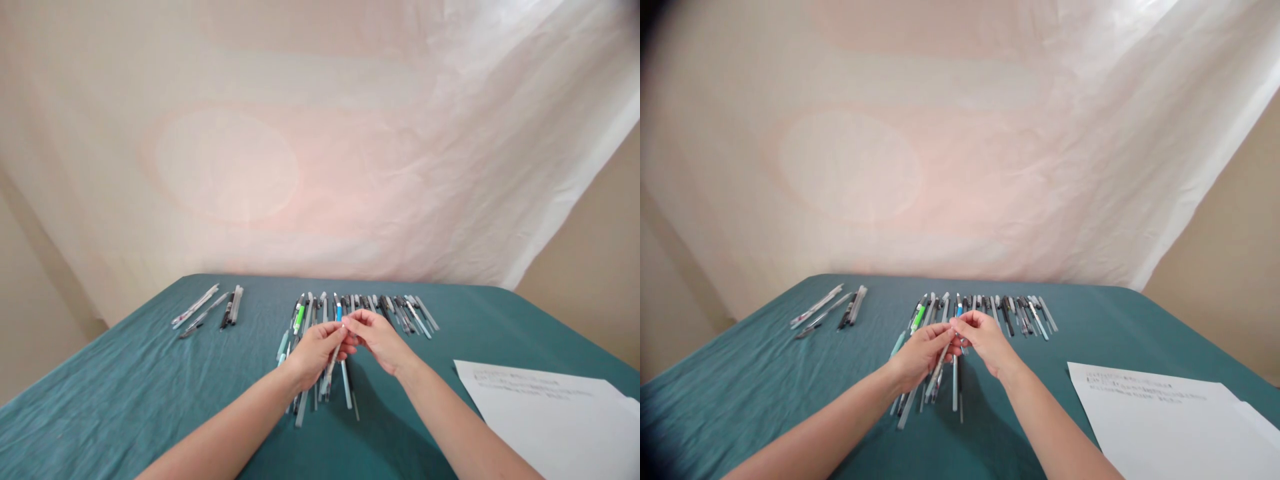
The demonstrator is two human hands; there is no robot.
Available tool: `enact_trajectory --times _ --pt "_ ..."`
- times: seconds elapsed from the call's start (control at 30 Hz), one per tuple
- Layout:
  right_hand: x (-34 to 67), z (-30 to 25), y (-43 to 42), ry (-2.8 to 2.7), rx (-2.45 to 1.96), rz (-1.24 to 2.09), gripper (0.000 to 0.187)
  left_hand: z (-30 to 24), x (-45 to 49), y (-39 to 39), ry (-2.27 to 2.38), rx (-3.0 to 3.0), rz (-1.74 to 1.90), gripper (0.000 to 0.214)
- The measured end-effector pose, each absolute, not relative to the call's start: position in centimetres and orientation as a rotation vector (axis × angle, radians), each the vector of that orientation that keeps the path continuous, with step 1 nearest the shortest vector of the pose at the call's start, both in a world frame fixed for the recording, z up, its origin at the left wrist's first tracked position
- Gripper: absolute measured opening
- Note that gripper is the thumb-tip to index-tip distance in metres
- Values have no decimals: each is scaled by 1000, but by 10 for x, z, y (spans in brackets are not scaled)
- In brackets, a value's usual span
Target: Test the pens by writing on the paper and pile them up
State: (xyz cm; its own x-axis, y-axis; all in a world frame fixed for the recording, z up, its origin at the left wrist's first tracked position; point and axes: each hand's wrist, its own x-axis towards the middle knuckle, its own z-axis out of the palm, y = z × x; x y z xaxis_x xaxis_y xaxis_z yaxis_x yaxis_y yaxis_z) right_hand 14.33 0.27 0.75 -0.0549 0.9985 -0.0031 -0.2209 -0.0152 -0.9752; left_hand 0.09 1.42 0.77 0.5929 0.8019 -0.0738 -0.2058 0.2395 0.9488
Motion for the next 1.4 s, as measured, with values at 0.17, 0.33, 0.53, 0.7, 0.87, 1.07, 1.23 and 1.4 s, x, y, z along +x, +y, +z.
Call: enact_trajectory --times 0.17,0.33,0.53,0.7,0.87,1.07,1.23,1.4 --pt "139 5 4 -983 -1051 1347 27 6 1 15 668 1121 736 30" --pt "144 5 7 -905 -1024 1361 25 4 1 15 779 1086 792 30" --pt "149 -1 12 -815 -947 1446 21 8 1 13 817 1111 774 28" --pt "152 -4 13 -835 -896 1473 18 8 0 13 759 1081 728 25" --pt "154 -3 13 -906 -802 1561 23 8 -1 13 687 1046 682 26" --pt "149 -2 10 -901 -821 1540 28 8 0 14 690 1023 718 26" --pt "147 -4 9 -909 -887 1481 25 6 1 13 694 1051 711 25" --pt "151 0 9 -912 -864 1510 26 6 2 12 707 1044 694 24"
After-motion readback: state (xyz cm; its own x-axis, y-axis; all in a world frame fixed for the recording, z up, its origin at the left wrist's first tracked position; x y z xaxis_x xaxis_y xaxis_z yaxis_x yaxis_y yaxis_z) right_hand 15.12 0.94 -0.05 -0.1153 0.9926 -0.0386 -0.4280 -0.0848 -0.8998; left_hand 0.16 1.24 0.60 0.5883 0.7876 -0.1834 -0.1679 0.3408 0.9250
